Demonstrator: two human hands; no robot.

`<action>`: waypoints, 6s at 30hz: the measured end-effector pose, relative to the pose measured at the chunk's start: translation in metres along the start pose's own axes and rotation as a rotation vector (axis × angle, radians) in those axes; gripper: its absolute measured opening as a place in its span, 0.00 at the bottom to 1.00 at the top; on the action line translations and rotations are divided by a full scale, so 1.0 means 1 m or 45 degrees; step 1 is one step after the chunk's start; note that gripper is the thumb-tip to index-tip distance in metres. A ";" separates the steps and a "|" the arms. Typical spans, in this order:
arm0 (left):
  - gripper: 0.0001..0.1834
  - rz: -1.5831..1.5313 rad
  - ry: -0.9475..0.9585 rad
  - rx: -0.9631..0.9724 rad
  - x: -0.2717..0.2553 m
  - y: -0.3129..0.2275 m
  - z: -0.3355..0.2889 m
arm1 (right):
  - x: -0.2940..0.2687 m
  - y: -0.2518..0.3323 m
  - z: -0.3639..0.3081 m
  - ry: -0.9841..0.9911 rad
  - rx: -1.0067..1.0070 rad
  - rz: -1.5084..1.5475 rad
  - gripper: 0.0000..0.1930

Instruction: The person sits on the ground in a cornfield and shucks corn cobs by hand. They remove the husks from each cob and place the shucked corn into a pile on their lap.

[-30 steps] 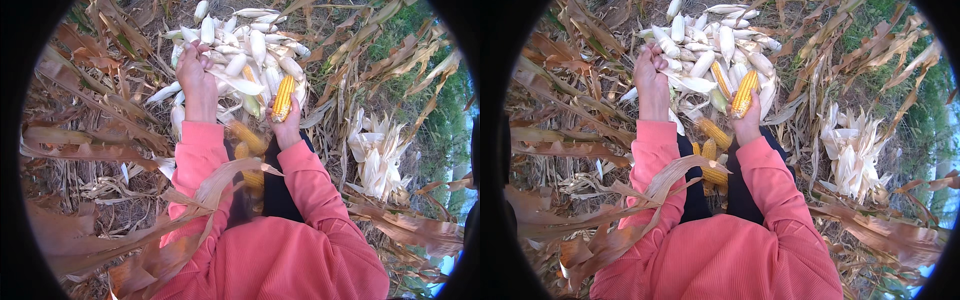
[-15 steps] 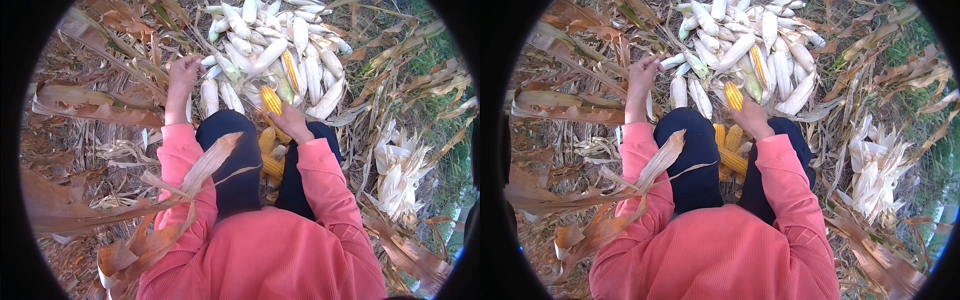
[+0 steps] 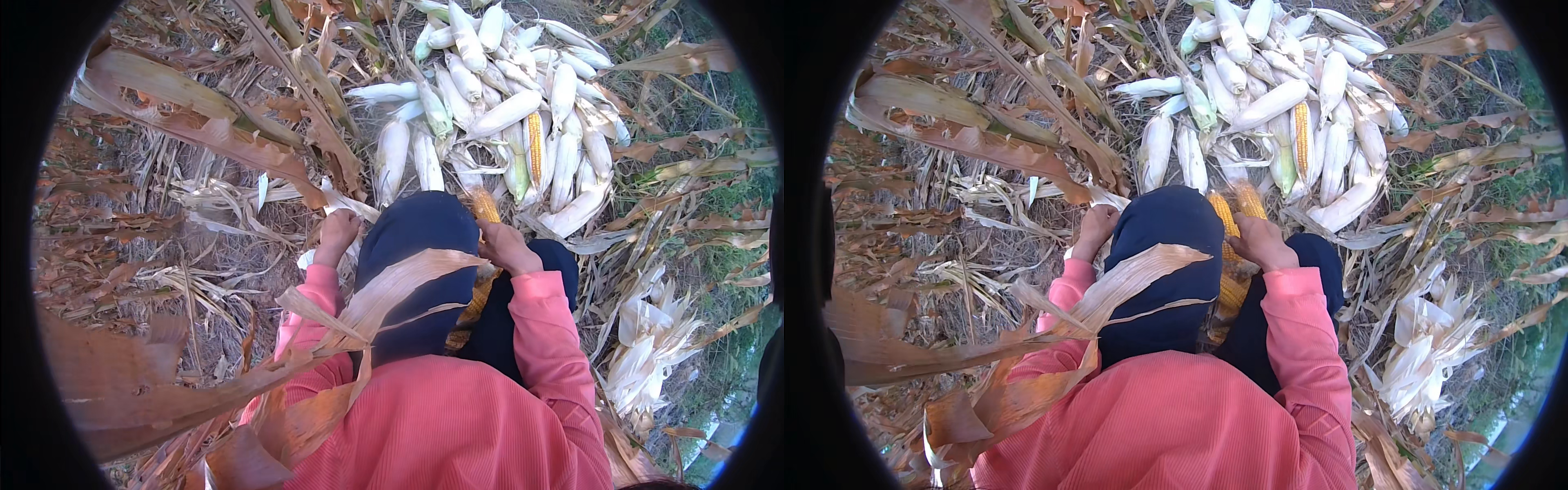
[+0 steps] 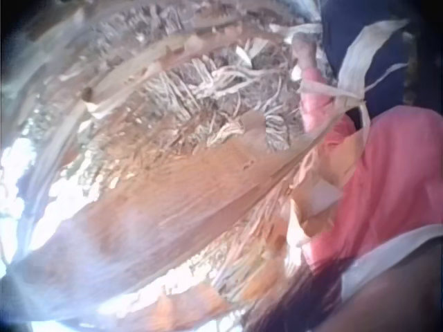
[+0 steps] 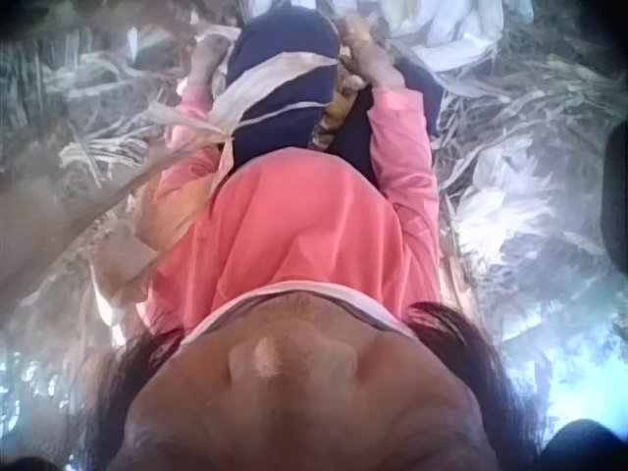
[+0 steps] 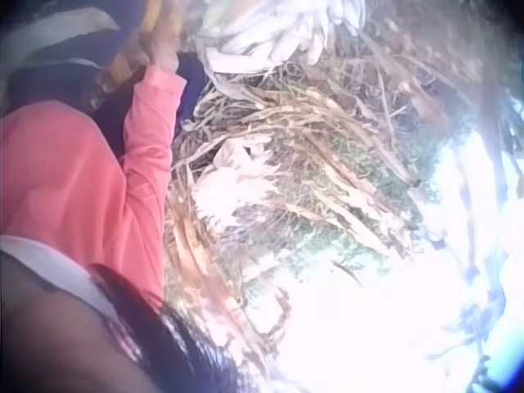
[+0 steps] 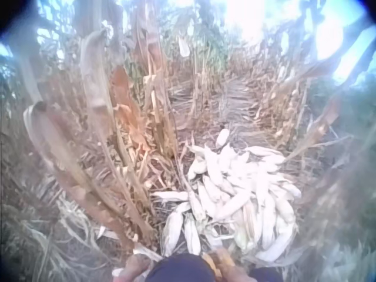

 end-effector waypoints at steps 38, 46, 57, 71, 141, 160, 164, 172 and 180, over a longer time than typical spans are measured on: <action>0.38 -0.340 -0.355 -0.481 0.128 0.164 0.008 | 0.046 -0.014 0.059 -0.059 0.023 0.198 0.12; 0.36 -0.353 -0.367 -0.116 0.100 0.057 0.056 | 0.031 -0.024 0.035 -0.075 0.072 0.110 0.16; 0.30 -0.233 -0.394 0.096 0.057 -0.002 0.042 | 0.031 -0.013 0.017 -0.188 -0.021 -0.066 0.17; 0.24 -0.285 -0.530 0.251 -0.022 0.035 -0.051 | -0.003 -0.012 -0.033 -0.861 -0.088 0.106 0.13; 0.25 -0.753 -1.136 0.685 -0.244 -0.071 -0.232 | -0.009 -0.040 -0.016 -1.078 -0.342 2.533 0.24; 0.19 0.992 -1.785 1.410 -0.181 -0.268 -0.320 | -0.025 -0.030 -0.024 -1.167 -0.489 2.032 0.27; 0.22 1.072 -1.252 0.827 -0.186 -0.271 -0.292 | -0.023 -0.031 -0.022 -1.143 -0.485 1.982 0.24; 0.19 0.286 -1.292 0.630 -0.207 -0.242 -0.255 | -0.028 -0.018 -0.036 -1.121 -0.447 1.882 0.24; 0.19 -0.033 -0.626 1.007 -0.108 -0.330 -0.104 | -0.029 -0.007 -0.040 -0.970 -0.710 2.008 0.25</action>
Point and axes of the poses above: each hand's wrist, its own z-axis towards the middle knuckle, its own x-axis out of the palm, y = z × x, the point moved 3 cm from there along z, towards the middle knuckle, and after that the axes turned 7 degrees about y, right-handed, at the moved point
